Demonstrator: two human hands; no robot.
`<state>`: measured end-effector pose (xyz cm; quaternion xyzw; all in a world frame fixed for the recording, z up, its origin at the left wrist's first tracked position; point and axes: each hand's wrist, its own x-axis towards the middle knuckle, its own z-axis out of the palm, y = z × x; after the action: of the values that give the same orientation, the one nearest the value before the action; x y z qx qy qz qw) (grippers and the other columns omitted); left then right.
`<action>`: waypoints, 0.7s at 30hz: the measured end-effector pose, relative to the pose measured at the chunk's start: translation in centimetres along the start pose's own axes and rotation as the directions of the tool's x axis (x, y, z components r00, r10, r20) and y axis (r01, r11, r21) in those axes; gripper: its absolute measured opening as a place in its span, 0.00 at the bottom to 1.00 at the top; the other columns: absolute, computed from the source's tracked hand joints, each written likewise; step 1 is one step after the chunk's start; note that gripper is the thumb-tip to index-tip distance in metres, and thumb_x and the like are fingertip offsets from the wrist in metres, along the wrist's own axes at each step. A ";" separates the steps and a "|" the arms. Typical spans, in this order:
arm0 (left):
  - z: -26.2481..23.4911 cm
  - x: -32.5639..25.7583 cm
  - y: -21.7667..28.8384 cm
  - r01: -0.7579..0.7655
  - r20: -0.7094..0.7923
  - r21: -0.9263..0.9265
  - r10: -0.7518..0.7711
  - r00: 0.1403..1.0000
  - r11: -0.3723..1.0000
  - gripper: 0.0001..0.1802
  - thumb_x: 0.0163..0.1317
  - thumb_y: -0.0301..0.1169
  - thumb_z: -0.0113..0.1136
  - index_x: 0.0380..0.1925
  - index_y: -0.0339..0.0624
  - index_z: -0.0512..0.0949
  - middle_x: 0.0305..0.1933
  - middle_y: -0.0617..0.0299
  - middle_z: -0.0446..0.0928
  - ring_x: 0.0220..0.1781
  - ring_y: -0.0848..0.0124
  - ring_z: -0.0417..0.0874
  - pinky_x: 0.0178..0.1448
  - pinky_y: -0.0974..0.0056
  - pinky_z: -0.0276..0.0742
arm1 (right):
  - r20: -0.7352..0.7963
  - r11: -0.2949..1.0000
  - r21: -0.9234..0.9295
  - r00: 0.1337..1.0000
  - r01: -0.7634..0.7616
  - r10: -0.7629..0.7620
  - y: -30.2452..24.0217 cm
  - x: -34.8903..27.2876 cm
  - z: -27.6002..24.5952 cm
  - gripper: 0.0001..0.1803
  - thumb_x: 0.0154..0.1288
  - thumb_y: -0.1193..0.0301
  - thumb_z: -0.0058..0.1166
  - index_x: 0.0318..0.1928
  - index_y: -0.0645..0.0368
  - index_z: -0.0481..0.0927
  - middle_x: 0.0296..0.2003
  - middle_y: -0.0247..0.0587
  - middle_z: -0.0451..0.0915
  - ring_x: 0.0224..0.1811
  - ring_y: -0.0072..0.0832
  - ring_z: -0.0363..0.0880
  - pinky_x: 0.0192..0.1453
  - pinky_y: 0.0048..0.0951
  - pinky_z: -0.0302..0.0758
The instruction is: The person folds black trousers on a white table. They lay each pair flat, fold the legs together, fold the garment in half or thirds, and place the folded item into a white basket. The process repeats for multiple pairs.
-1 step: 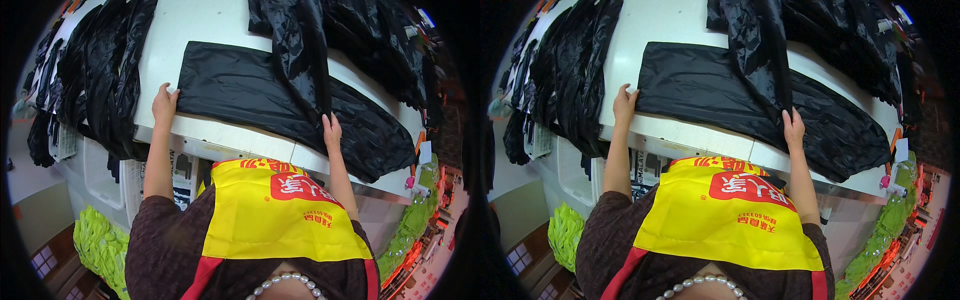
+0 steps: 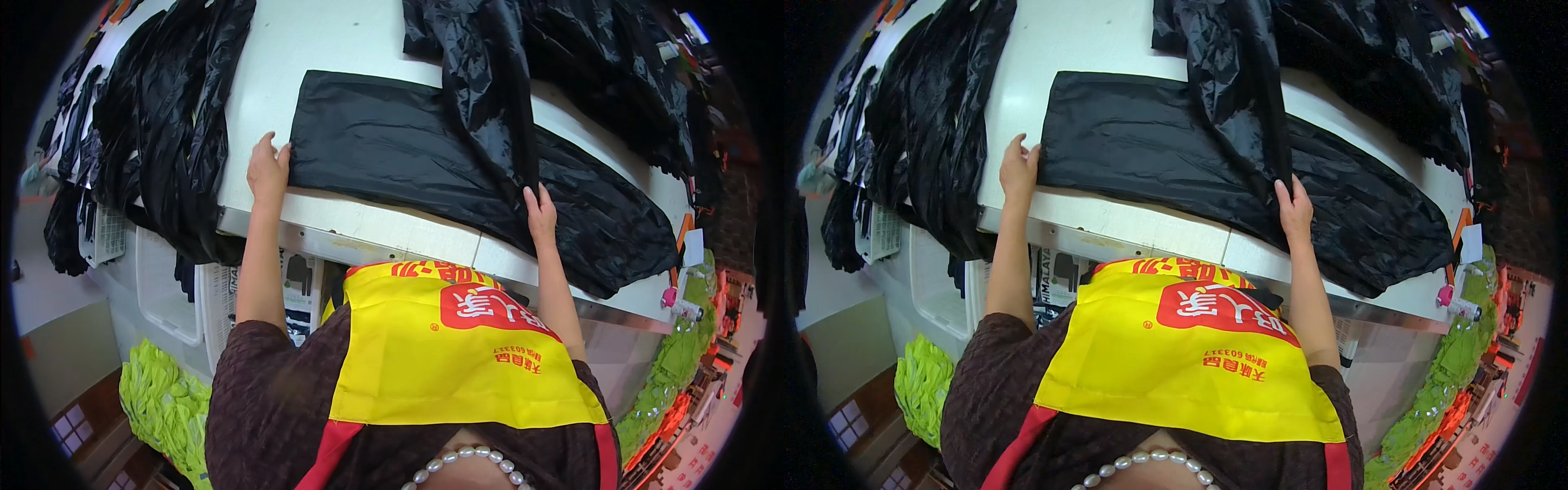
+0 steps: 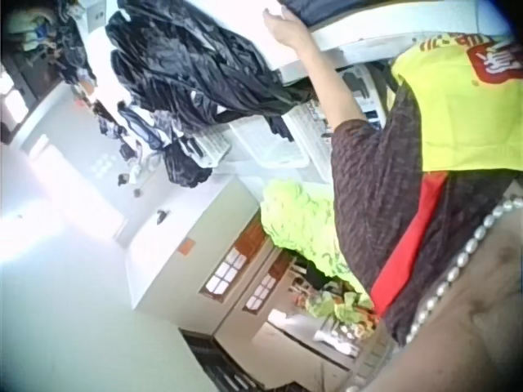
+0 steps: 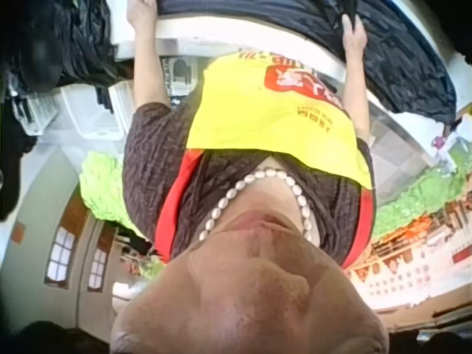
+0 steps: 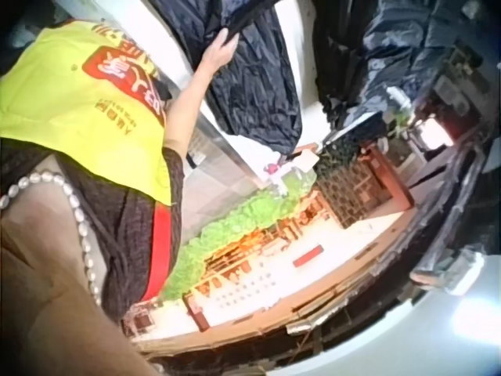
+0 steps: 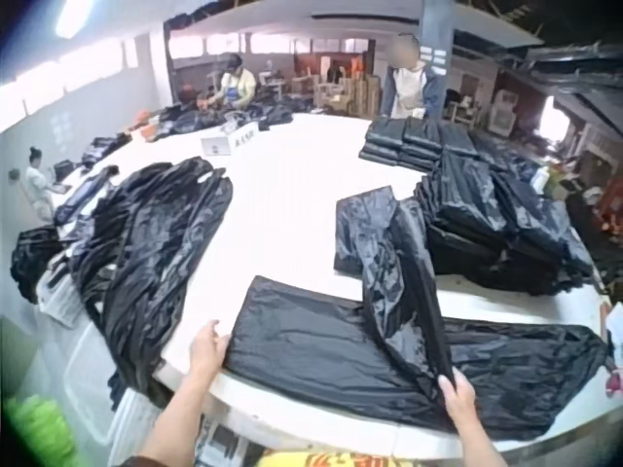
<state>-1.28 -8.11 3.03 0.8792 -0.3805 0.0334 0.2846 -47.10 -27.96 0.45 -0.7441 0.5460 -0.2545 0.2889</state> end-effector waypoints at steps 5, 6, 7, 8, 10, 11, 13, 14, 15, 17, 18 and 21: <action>3.3 -1.2 4.1 -0.577 0.176 0.070 0.560 0.810 0.814 0.28 0.58 0.47 0.56 0.56 0.47 0.69 0.58 0.52 0.69 0.62 0.57 0.66 0.62 0.54 0.61 | 0.125 0.999 0.037 0.992 -0.030 0.025 -0.8 1.0 -0.8 0.31 0.57 0.57 0.56 0.57 0.64 0.69 0.49 0.57 0.76 0.51 0.44 0.75 0.54 0.32 0.69; 4.7 -1.8 3.9 -0.691 0.294 0.110 0.641 0.709 0.714 0.31 0.59 0.49 0.54 0.59 0.48 0.67 0.62 0.52 0.66 0.65 0.57 0.63 0.66 0.52 0.57 | 0.134 0.998 0.057 0.991 -0.002 -0.006 -0.5 1.2 -0.4 0.31 0.57 0.58 0.56 0.57 0.65 0.69 0.48 0.57 0.76 0.51 0.45 0.75 0.55 0.32 0.70; 4.8 -2.2 4.2 -0.663 0.377 0.138 0.580 0.722 0.735 0.35 0.60 0.54 0.50 0.63 0.48 0.61 0.69 0.53 0.55 0.72 0.59 0.52 0.70 0.47 0.47 | 0.106 0.996 0.088 0.994 0.009 -0.019 -0.7 1.6 -0.1 0.28 0.59 0.62 0.55 0.56 0.66 0.69 0.47 0.58 0.77 0.50 0.46 0.76 0.54 0.32 0.70; 5.1 -1.9 4.1 -0.642 0.352 0.052 0.588 0.728 0.765 0.33 0.60 0.52 0.51 0.60 0.45 0.66 0.67 0.52 0.59 0.70 0.58 0.55 0.69 0.47 0.47 | 0.031 0.997 0.072 0.999 0.038 -0.040 -0.8 1.1 0.1 0.23 0.62 0.65 0.51 0.54 0.67 0.71 0.46 0.58 0.77 0.50 0.47 0.76 0.53 0.33 0.71; 5.2 0.6 4.5 -0.493 0.358 -0.094 0.492 0.794 0.865 0.28 0.60 0.49 0.53 0.54 0.41 0.72 0.61 0.49 0.67 0.66 0.56 0.63 0.67 0.51 0.55 | -0.108 0.957 -0.007 0.951 0.291 -0.290 -0.9 1.3 0.9 0.19 0.65 0.67 0.48 0.52 0.66 0.73 0.43 0.56 0.78 0.47 0.49 0.76 0.50 0.34 0.72; 5.2 1.4 5.4 -0.242 0.345 -0.319 0.350 0.871 0.916 0.22 0.61 0.43 0.55 0.48 0.39 0.76 0.53 0.49 0.74 0.57 0.56 0.73 0.61 0.57 0.66 | -0.094 0.952 -0.049 0.947 0.303 -0.306 -1.2 0.9 0.8 0.18 0.65 0.67 0.48 0.52 0.65 0.73 0.41 0.55 0.77 0.45 0.50 0.76 0.48 0.36 0.72; 5.7 3.1 9.5 -0.113 0.215 -0.557 0.275 0.937 0.823 0.17 0.61 0.37 0.56 0.44 0.37 0.77 0.43 0.50 0.79 0.45 0.62 0.80 0.49 0.65 0.74 | -0.073 0.948 -0.116 0.949 0.298 -0.307 -2.0 -0.5 0.0 0.17 0.65 0.68 0.47 0.52 0.62 0.73 0.38 0.52 0.77 0.41 0.50 0.75 0.45 0.38 0.73; 5.8 3.9 11.5 -0.096 0.190 -0.655 0.286 0.939 0.750 0.16 0.61 0.36 0.56 0.43 0.36 0.77 0.40 0.50 0.80 0.43 0.64 0.81 0.47 0.66 0.74 | -0.054 0.951 -0.129 0.956 0.280 -0.289 -1.9 -1.0 0.1 0.17 0.65 0.68 0.47 0.52 0.61 0.73 0.36 0.50 0.76 0.39 0.50 0.75 0.43 0.39 0.73; 5.9 5.1 13.9 -0.141 0.173 -0.651 0.327 0.929 0.746 0.15 0.61 0.35 0.56 0.42 0.34 0.77 0.36 0.52 0.80 0.39 0.68 0.81 0.45 0.68 0.74 | -0.039 0.947 -0.156 0.956 0.281 -0.290 -1.9 -1.4 0.0 0.17 0.65 0.68 0.47 0.53 0.60 0.72 0.37 0.50 0.76 0.40 0.49 0.75 0.43 0.39 0.73; 7.2 7.9 18.0 -0.108 0.212 -0.730 0.373 0.903 0.675 0.15 0.60 0.34 0.56 0.42 0.34 0.77 0.36 0.53 0.80 0.39 0.68 0.81 0.45 0.67 0.74 | 0.002 0.938 -0.186 0.955 0.292 -0.297 -2.1 -1.7 0.0 0.19 0.64 0.69 0.47 0.55 0.59 0.71 0.37 0.50 0.75 0.40 0.47 0.75 0.43 0.40 0.73; 8.1 9.4 20.2 -0.103 0.211 -0.754 0.388 0.897 0.648 0.15 0.62 0.35 0.56 0.44 0.37 0.77 0.34 0.60 0.78 0.34 0.76 0.77 0.39 0.72 0.73 | 0.002 0.933 -0.193 0.951 0.305 -0.310 -2.3 -1.7 0.1 0.19 0.63 0.69 0.49 0.55 0.59 0.71 0.37 0.49 0.75 0.40 0.46 0.75 0.43 0.39 0.73; 12.0 15.0 24.2 -0.302 0.031 -0.612 0.404 0.914 0.731 0.22 0.57 0.39 0.59 0.47 0.35 0.75 0.40 0.54 0.79 0.41 0.68 0.79 0.41 0.67 0.74 | -0.007 0.919 -0.189 0.936 0.345 -0.353 -2.4 -1.7 0.6 0.19 0.62 0.71 0.50 0.54 0.59 0.71 0.36 0.47 0.75 0.39 0.44 0.75 0.42 0.38 0.74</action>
<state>-9.19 -37.47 8.65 0.6559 -0.5538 -0.1056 0.5019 -45.60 -25.69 1.64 -0.8476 0.4318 -0.2652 0.1573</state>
